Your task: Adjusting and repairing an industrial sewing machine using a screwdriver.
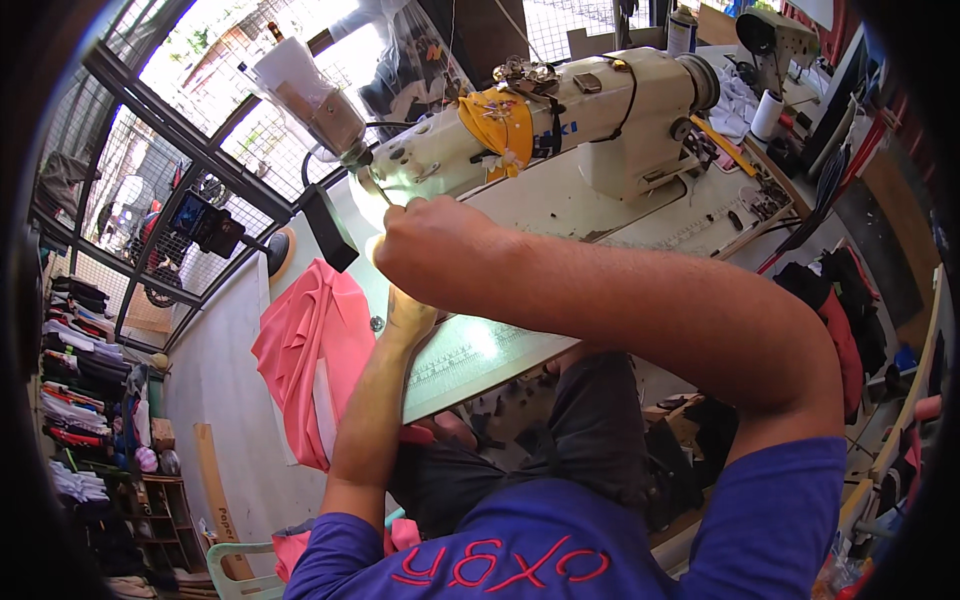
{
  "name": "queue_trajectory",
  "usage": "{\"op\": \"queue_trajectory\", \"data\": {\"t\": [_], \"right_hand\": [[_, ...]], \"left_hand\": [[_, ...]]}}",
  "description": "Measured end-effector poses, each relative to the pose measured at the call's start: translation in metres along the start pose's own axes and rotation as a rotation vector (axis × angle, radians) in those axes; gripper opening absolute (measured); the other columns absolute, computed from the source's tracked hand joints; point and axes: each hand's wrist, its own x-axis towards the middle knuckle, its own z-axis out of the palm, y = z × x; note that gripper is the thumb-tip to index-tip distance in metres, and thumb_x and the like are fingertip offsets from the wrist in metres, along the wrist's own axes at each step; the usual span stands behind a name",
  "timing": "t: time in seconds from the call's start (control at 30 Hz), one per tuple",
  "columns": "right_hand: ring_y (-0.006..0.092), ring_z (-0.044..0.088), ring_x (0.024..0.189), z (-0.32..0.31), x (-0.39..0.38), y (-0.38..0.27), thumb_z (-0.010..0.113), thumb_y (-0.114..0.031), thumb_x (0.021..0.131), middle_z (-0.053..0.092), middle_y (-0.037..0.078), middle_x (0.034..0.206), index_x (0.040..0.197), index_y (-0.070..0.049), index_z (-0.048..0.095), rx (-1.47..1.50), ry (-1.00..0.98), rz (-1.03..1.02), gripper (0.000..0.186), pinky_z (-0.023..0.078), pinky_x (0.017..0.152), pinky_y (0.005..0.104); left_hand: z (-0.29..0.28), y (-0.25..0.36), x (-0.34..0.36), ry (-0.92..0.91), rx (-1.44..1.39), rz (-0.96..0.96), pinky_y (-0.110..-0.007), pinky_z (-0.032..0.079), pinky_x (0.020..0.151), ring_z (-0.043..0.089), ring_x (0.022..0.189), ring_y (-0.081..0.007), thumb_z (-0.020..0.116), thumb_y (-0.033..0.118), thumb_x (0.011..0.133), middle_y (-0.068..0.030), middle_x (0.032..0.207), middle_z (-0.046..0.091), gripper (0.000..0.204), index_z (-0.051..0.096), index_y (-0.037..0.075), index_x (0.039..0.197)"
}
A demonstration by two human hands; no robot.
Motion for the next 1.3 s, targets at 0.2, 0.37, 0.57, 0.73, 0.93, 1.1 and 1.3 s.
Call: {"op": "queue_trajectory", "data": {"t": [0.2,0.37,0.57,0.73,0.93,1.1,1.3], "right_hand": [[0.0282,0.066,0.080,0.000,0.000,0.001,0.065,-0.004,0.073,0.063,0.018,0.087,0.084,0.003,0.066,-0.022,-0.016,0.006,0.013,0.054,0.070,0.0356],[0.0247,0.069,0.070,-0.008,0.009,-0.003,0.066,-0.007,0.073,0.066,0.014,0.076,0.078,0.002,0.065,-0.026,-0.145,0.045,0.010,0.054,0.061,0.0342],[0.0266,0.070,0.067,-0.003,0.003,0.004,0.066,-0.007,0.073,0.067,0.014,0.070,0.079,0.001,0.065,0.068,0.005,0.019,0.010,0.052,0.054,0.0347],[0.0285,0.070,0.070,-0.022,0.013,-0.002,0.065,-0.007,0.076,0.068,0.016,0.074,0.086,0.003,0.064,-0.051,-0.256,0.123,0.014,0.053,0.058,0.0367],[0.0287,0.070,0.071,-0.020,0.007,0.004,0.064,-0.008,0.076,0.070,0.012,0.079,0.081,0.000,0.066,0.020,-0.173,0.090,0.010,0.054,0.059,0.0381],[0.0293,0.070,0.071,-0.019,0.010,0.004,0.064,-0.008,0.076,0.070,0.013,0.080,0.079,-0.001,0.067,-0.055,-0.257,0.127,0.009,0.054,0.060,0.0383],[0.0303,0.070,0.070,-0.027,0.010,0.004,0.064,-0.008,0.076,0.069,0.014,0.078,0.079,-0.002,0.068,-0.024,-0.261,0.119,0.008,0.054,0.059,0.0382]], "left_hand": [[-0.001,0.006,0.003,-0.002,0.001,0.003,-0.038,0.053,0.064,0.067,0.072,-0.0332,0.062,-0.005,0.079,-0.0174,0.080,0.067,0.012,0.067,0.000,0.088],[0.000,0.003,0.000,0.024,-0.109,-0.024,-0.039,0.052,0.064,0.067,0.072,-0.0348,0.061,-0.005,0.079,-0.0176,0.080,0.067,0.014,0.066,0.001,0.091],[0.003,-0.007,-0.001,-0.035,-0.044,0.023,-0.039,0.052,0.067,0.066,0.075,-0.0370,0.058,-0.006,0.082,-0.0181,0.081,0.066,0.011,0.065,0.000,0.089],[0.000,-0.013,-0.008,-0.122,0.078,0.020,-0.038,0.052,0.067,0.066,0.077,-0.0351,0.059,-0.006,0.083,-0.0176,0.084,0.066,0.010,0.064,0.001,0.088],[0.002,0.002,-0.001,-0.106,0.042,-0.001,-0.037,0.051,0.065,0.066,0.073,-0.0330,0.059,-0.006,0.084,-0.0164,0.079,0.065,0.010,0.064,0.001,0.088],[0.000,-0.003,-0.003,-0.105,0.029,0.019,-0.037,0.051,0.064,0.065,0.072,-0.0333,0.059,-0.006,0.084,-0.0168,0.078,0.064,0.008,0.063,0.000,0.087],[0.001,-0.017,-0.010,-0.165,0.078,-0.024,-0.037,0.051,0.065,0.066,0.073,-0.0338,0.060,-0.004,0.086,-0.0183,0.082,0.066,0.006,0.063,-0.001,0.090]]}}
